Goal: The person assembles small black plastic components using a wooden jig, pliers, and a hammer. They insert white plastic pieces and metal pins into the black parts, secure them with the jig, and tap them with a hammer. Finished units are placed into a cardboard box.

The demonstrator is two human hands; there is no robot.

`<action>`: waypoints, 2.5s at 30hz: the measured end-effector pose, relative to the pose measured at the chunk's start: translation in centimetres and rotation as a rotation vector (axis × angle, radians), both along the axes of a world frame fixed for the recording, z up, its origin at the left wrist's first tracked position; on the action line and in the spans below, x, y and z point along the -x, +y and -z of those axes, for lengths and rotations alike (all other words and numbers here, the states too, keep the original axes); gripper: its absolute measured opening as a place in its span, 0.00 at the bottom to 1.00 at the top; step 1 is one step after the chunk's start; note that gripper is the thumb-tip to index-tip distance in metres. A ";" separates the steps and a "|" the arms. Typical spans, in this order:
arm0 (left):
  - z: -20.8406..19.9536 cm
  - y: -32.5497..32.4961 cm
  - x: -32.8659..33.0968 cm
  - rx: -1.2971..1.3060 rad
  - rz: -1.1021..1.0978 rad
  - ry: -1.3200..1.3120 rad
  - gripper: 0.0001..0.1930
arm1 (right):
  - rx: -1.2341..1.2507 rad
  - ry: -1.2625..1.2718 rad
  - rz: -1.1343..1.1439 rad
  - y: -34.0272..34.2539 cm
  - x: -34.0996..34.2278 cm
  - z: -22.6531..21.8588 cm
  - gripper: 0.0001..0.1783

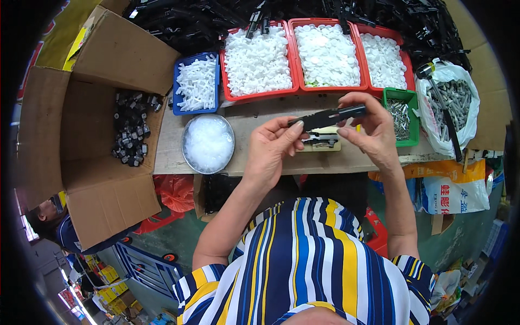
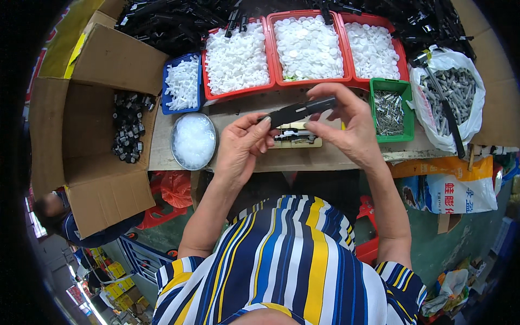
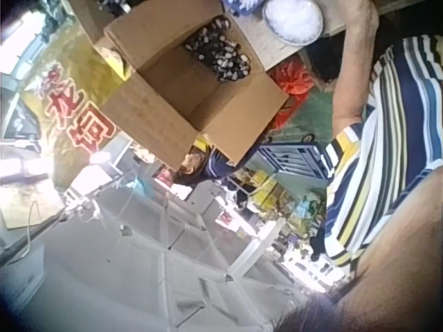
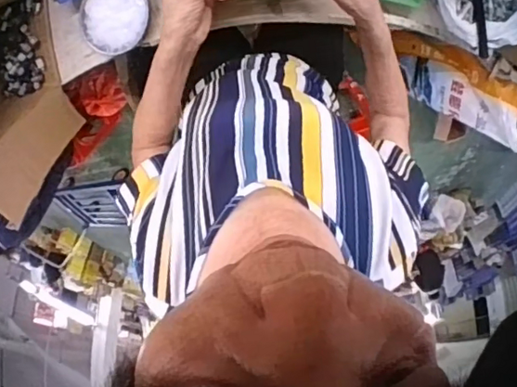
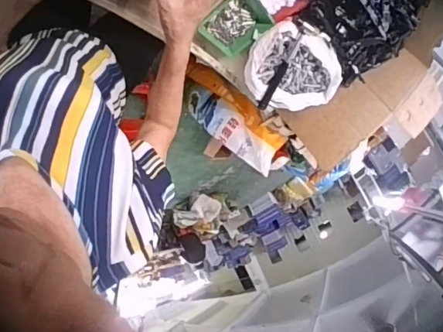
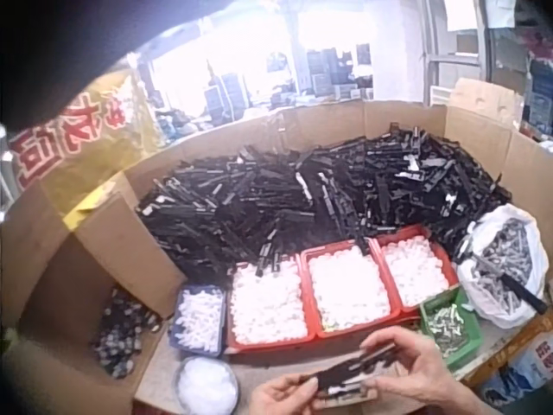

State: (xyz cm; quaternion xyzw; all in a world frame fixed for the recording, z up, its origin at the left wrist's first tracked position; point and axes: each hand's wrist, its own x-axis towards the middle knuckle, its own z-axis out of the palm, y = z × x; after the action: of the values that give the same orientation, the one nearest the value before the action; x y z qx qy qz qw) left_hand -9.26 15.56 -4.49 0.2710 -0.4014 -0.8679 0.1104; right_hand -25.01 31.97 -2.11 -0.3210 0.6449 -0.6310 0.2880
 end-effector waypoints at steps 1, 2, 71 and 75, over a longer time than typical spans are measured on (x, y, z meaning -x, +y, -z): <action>-0.1 -0.2 -0.2 0.076 0.011 -0.027 0.11 | -0.033 0.179 -0.005 0.2 0.1 -0.1 0.25; -0.2 -0.5 -0.5 0.153 0.022 -0.054 0.11 | -0.067 0.359 -0.009 0.3 0.2 -0.6 0.24; 3.5 0.5 -0.6 1.810 0.206 0.203 0.14 | -0.548 0.681 -0.076 6.9 -3.6 -1.5 0.18; 3.5 0.5 -0.6 1.815 0.214 0.205 0.14 | -0.216 0.835 0.069 6.3 -4.5 -2.1 0.22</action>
State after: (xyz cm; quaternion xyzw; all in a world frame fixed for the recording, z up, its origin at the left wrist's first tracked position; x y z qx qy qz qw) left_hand -8.62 16.08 -7.96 -0.0363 -0.9398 -0.2455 0.2349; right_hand -20.54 38.30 0.02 -0.4949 0.7789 -0.3850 0.0129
